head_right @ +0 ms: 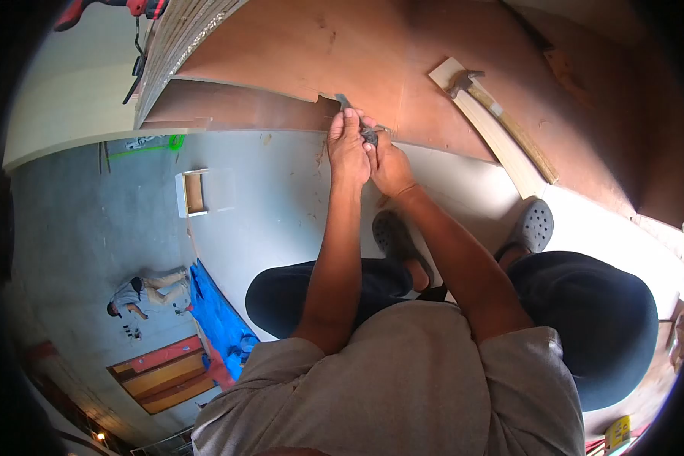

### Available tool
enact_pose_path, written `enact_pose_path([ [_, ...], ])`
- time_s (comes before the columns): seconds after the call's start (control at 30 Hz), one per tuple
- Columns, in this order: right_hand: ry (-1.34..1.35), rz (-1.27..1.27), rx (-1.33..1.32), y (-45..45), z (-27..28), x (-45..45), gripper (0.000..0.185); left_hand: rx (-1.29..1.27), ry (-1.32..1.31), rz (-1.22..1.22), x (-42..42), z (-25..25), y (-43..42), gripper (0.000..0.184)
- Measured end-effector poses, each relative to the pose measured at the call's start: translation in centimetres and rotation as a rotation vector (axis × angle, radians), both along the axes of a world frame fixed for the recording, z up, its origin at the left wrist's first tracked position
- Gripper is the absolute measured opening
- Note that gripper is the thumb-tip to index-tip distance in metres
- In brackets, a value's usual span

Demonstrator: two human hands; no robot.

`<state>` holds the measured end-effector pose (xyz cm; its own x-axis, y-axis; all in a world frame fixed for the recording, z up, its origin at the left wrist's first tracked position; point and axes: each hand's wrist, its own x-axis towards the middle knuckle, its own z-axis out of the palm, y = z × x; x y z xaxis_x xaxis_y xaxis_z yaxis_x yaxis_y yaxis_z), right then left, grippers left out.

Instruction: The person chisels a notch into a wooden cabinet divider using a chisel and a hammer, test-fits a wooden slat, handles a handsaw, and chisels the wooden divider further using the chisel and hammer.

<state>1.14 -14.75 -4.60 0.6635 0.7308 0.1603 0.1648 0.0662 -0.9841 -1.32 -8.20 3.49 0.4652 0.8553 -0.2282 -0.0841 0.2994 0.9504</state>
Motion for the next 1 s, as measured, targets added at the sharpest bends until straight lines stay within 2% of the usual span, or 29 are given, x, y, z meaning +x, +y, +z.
enact_pose_path([
  [0.2, -0.015, 0.05, -0.014, -0.5, -0.4, 1.2, 0.038, 0.174, -0.109, 0.058, 0.6, -1.4, -0.3, 0.025],
  [0.33, -0.007, 0.05, -0.034, -0.8, -1.3, 0.5, 0.045, 0.152, -0.031, 0.041, 0.2, -1.1, -0.7, 0.026],
  [0.4, 0.0, 0.063, -0.083, -0.8, -1.2, 0.5, 0.047, 0.06, 0.062, 0.09, -0.1, -0.9, -0.4, 0.026],
  [0.57, 0.006, 0.049, -0.128, -0.4, -1.3, 0.5, 0.049, -0.019, -0.054, 0.052, 0.0, -1.5, 0.1, 0.028],
  [0.73, -0.015, 0.027, -0.122, -0.1, -1.7, 0.7, 0.042, -0.105, -0.118, 0.058, 0.1, -1.5, 0.5, 0.028],
  [0.8, -0.016, 0.023, -0.109, 0.0, -2.0, 0.7, 0.039, -0.157, -0.133, 0.147, 0.3, -1.7, 0.5, 0.03],
  [0.9, -0.03, -0.005, -0.052, -0.1, -1.9, 0.3, 0.033, -0.107, -0.033, 0.221, 0.3, -1.8, 0.3, 0.031],
  [1.0, -0.071, -0.037, -0.019, 0.1, -2.1, 1.3, 0.03, -0.09, -0.134, 0.243, 0.9, -1.9, 0.1, 0.031],
])
